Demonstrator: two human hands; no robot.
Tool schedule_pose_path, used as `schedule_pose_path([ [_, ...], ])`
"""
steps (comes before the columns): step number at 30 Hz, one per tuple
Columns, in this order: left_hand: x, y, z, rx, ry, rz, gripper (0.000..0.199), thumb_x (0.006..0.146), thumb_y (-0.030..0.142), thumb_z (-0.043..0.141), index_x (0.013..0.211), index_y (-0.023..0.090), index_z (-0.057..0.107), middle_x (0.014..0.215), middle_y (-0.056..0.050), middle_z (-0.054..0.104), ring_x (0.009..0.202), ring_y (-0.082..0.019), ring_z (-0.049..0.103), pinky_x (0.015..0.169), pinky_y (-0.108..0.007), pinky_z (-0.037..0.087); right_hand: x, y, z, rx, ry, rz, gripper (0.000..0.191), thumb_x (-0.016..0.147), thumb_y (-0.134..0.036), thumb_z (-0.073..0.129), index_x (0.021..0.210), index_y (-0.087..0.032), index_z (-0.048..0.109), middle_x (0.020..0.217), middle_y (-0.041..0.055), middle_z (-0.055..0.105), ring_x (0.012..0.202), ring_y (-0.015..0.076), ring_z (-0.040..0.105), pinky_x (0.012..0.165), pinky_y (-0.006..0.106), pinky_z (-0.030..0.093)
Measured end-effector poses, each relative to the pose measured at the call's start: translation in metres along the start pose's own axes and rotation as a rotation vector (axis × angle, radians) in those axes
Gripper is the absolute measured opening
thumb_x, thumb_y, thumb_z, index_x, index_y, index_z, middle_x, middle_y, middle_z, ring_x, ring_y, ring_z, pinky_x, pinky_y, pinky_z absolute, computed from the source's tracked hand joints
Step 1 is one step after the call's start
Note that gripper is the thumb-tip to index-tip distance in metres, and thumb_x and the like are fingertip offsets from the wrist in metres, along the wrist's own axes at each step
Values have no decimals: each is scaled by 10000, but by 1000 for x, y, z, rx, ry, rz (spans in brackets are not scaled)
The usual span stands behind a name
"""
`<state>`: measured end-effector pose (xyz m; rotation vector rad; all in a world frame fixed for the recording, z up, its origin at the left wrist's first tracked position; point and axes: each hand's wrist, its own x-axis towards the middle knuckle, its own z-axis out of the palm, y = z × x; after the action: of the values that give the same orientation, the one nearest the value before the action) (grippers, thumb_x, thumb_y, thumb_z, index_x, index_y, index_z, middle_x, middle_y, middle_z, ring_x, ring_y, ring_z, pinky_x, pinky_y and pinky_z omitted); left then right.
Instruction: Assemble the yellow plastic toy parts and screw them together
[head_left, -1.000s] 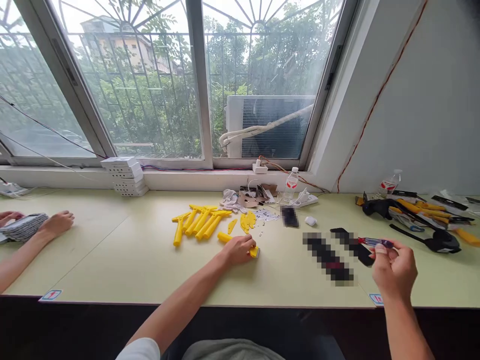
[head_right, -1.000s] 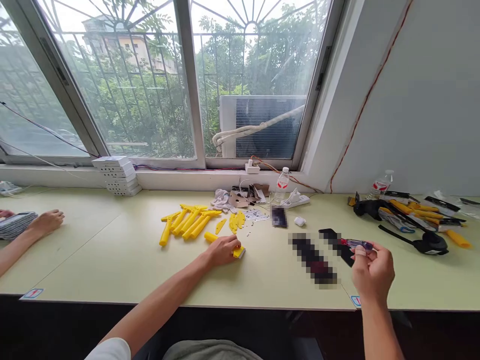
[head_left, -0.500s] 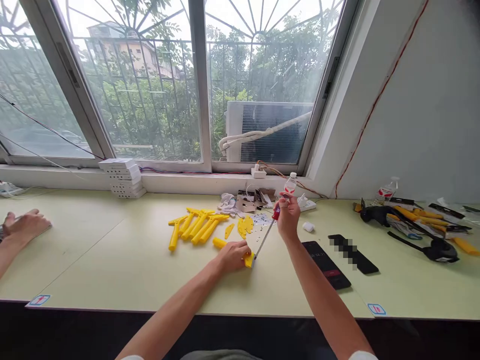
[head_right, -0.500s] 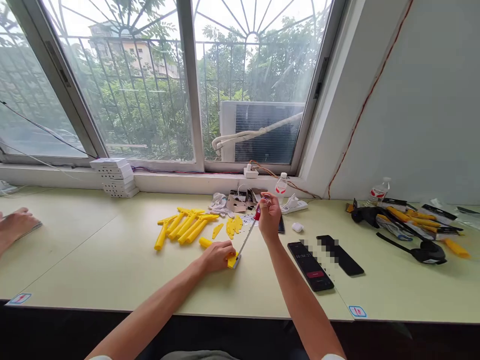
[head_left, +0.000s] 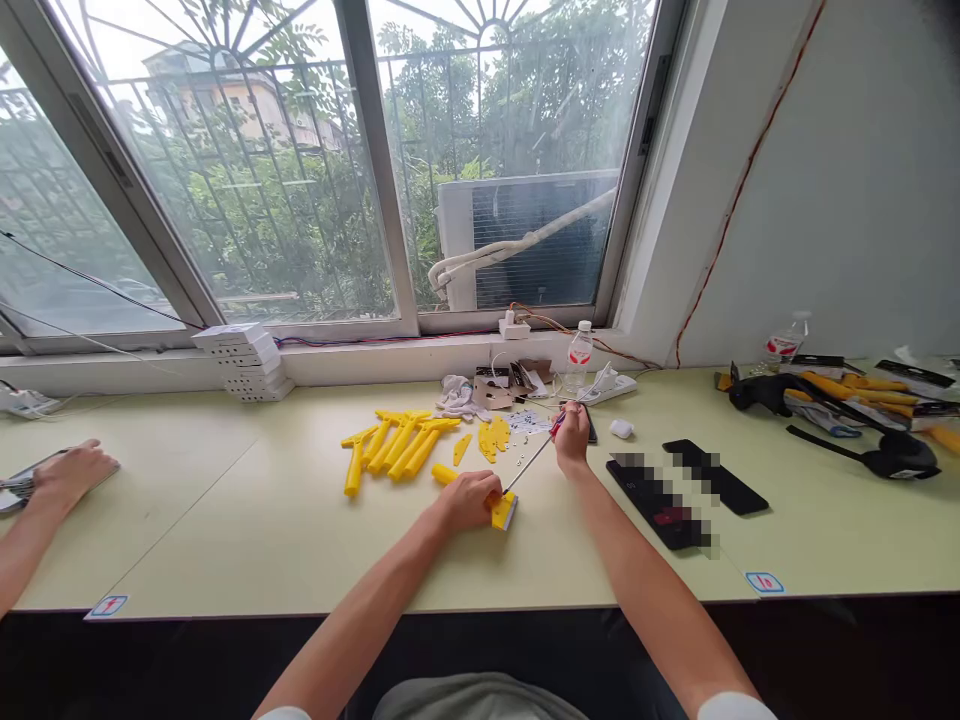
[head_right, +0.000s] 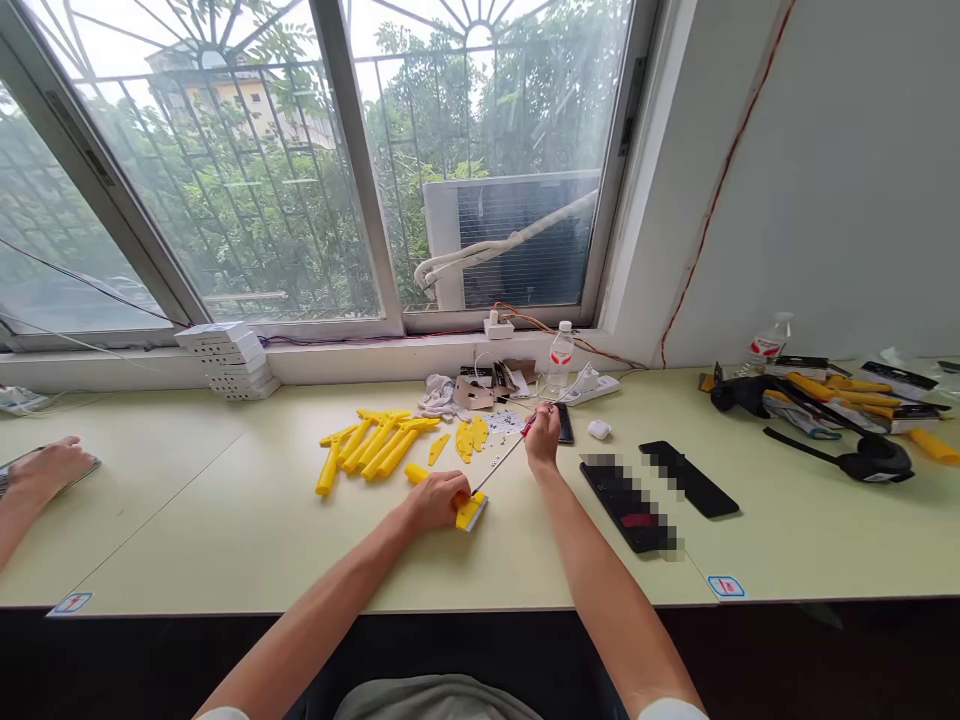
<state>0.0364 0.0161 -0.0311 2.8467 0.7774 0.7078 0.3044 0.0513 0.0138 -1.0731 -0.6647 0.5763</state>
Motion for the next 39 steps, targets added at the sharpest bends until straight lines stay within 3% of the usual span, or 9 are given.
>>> schedule_pose_path([
  [7, 1, 3, -4, -14, -19, -8, 375, 712, 59, 731, 1052, 218, 728, 921, -1, 764, 759, -149, 723, 700, -234, 549, -1, 4, 1, -30, -7, -28, 396, 975, -646, 525, 981, -250, 503, 720, -41, 594, 527, 116, 525, 449, 215, 434],
  [18, 0, 2, -3, 26, -19, 12, 288, 748, 59, 711, 986, 214, 759, 910, -18, 763, 769, -159, 726, 698, -235, 554, -3, -2, -1, -34, -20, -26, 407, 979, -657, 536, 973, -253, 492, 722, -32, 594, 518, 116, 507, 442, 219, 431],
  [39, -2, -6, 7, 68, 41, 93, 239, 780, 94, 679, 951, 218, 790, 873, -12, 786, 760, -155, 733, 707, -232, 574, -9, -19, -1, -67, -118, -251, 489, 1027, -711, 494, 1021, -229, 574, 725, -17, 593, 593, 134, 520, 531, 243, 440],
])
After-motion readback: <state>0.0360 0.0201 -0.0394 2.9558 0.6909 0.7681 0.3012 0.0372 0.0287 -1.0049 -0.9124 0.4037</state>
